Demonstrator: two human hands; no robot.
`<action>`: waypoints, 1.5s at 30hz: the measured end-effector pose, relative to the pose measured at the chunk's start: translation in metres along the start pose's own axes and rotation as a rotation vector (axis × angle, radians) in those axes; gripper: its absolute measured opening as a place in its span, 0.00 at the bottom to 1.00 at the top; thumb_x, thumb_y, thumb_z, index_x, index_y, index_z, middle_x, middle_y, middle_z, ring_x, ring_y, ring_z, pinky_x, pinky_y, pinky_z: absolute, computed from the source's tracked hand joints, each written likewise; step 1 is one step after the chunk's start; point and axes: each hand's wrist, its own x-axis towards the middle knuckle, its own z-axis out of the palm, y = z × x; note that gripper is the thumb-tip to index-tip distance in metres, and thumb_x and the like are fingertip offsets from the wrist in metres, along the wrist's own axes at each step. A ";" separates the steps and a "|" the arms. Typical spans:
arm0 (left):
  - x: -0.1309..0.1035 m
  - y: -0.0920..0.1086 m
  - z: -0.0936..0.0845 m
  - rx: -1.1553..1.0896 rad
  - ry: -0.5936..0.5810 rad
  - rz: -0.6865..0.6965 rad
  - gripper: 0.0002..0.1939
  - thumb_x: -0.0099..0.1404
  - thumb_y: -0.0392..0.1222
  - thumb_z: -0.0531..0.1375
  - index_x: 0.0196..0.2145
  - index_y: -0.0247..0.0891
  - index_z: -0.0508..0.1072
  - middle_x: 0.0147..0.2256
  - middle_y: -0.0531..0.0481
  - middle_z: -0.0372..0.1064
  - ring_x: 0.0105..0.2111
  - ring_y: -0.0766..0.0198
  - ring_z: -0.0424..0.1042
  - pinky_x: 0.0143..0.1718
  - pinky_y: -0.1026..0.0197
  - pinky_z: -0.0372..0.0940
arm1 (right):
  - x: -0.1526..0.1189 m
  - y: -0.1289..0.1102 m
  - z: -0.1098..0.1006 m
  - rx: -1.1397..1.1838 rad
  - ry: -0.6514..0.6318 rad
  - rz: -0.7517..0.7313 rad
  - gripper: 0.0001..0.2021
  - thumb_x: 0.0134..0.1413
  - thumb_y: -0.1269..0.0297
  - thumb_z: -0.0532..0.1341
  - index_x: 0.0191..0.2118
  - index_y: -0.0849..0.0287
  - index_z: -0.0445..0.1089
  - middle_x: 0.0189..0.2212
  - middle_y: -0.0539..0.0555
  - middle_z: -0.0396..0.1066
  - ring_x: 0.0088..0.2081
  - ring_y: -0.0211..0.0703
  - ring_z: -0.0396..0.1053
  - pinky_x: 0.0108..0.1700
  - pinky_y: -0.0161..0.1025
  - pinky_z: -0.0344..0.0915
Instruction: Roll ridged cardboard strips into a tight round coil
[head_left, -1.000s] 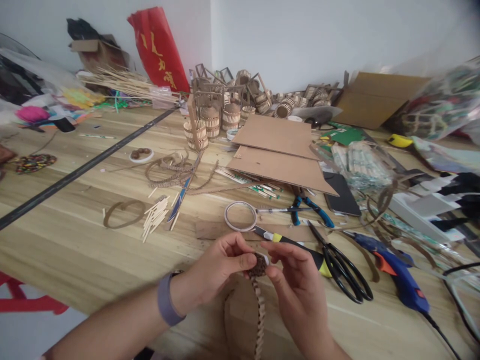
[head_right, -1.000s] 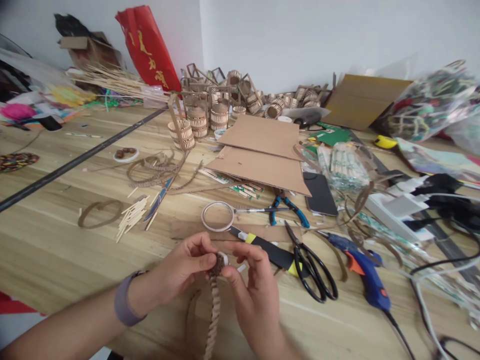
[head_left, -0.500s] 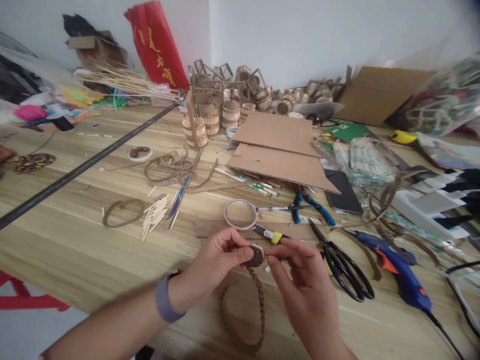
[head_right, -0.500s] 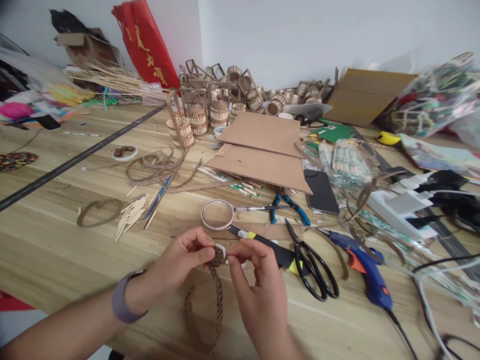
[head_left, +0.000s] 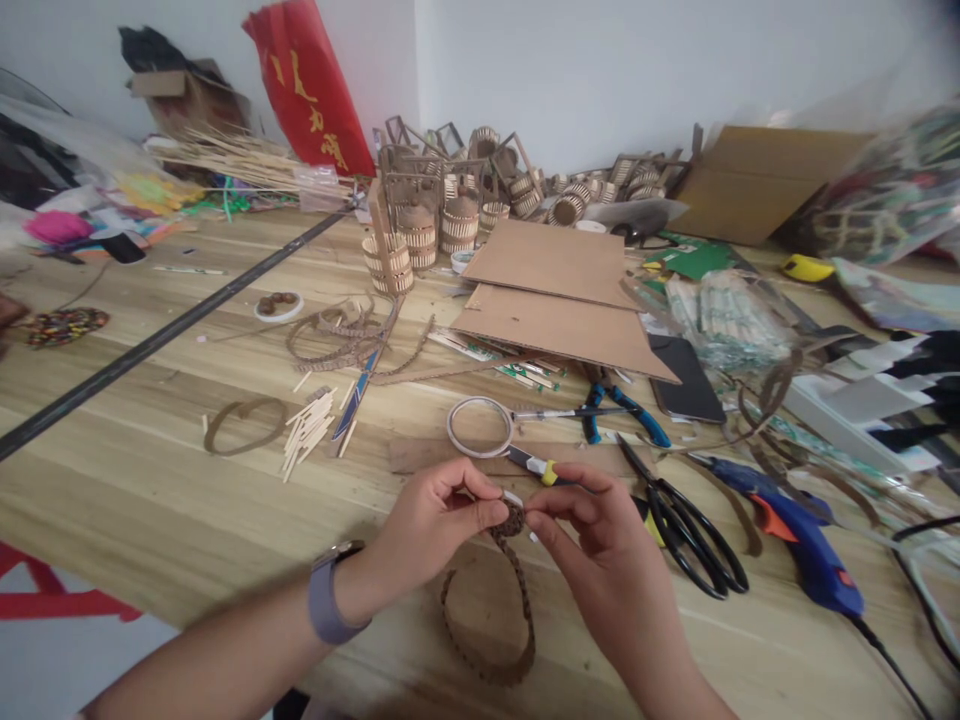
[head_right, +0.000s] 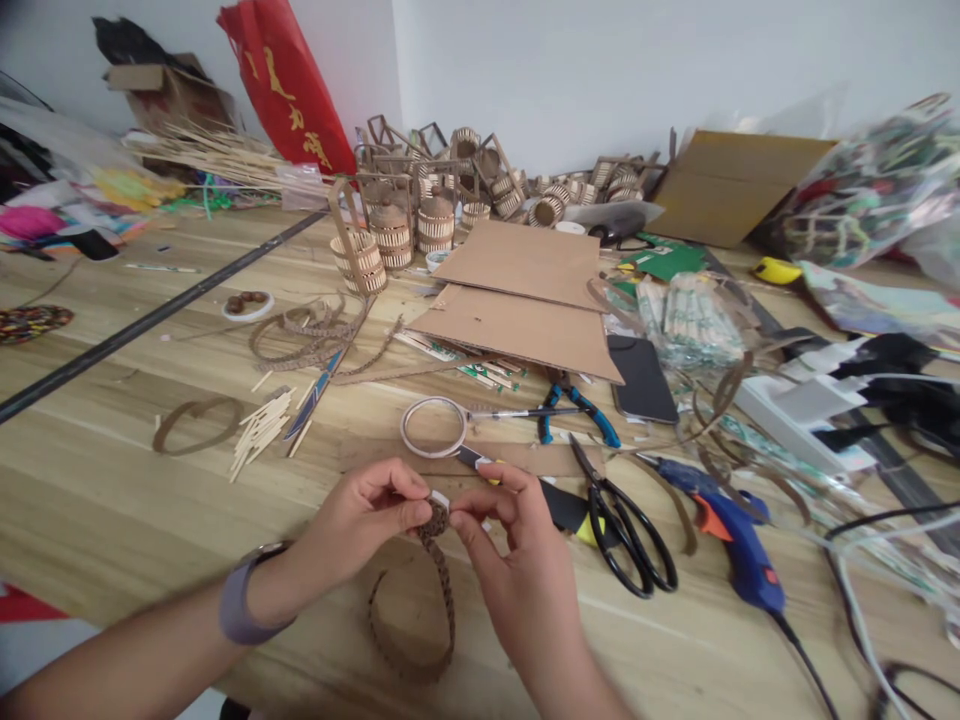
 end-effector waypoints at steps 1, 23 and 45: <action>0.000 0.000 0.000 0.004 0.000 0.000 0.10 0.58 0.42 0.67 0.28 0.36 0.70 0.28 0.53 0.71 0.28 0.68 0.67 0.31 0.66 0.62 | 0.000 0.000 -0.001 -0.011 -0.007 0.004 0.17 0.58 0.61 0.63 0.50 0.49 0.58 0.31 0.48 0.77 0.35 0.40 0.76 0.40 0.38 0.70; 0.003 0.000 -0.001 -0.040 -0.003 -0.092 0.15 0.55 0.47 0.69 0.27 0.35 0.70 0.27 0.52 0.71 0.26 0.68 0.67 0.30 0.65 0.62 | -0.002 -0.012 0.009 -0.305 0.101 -0.151 0.09 0.57 0.64 0.58 0.44 0.53 0.63 0.29 0.50 0.78 0.32 0.43 0.78 0.34 0.37 0.73; 0.002 0.002 0.002 0.013 0.061 -0.040 0.12 0.57 0.46 0.68 0.29 0.35 0.72 0.27 0.51 0.73 0.28 0.66 0.70 0.32 0.64 0.63 | -0.005 -0.012 0.012 -0.310 0.185 -0.207 0.11 0.57 0.65 0.59 0.45 0.52 0.59 0.29 0.50 0.78 0.33 0.45 0.79 0.35 0.40 0.74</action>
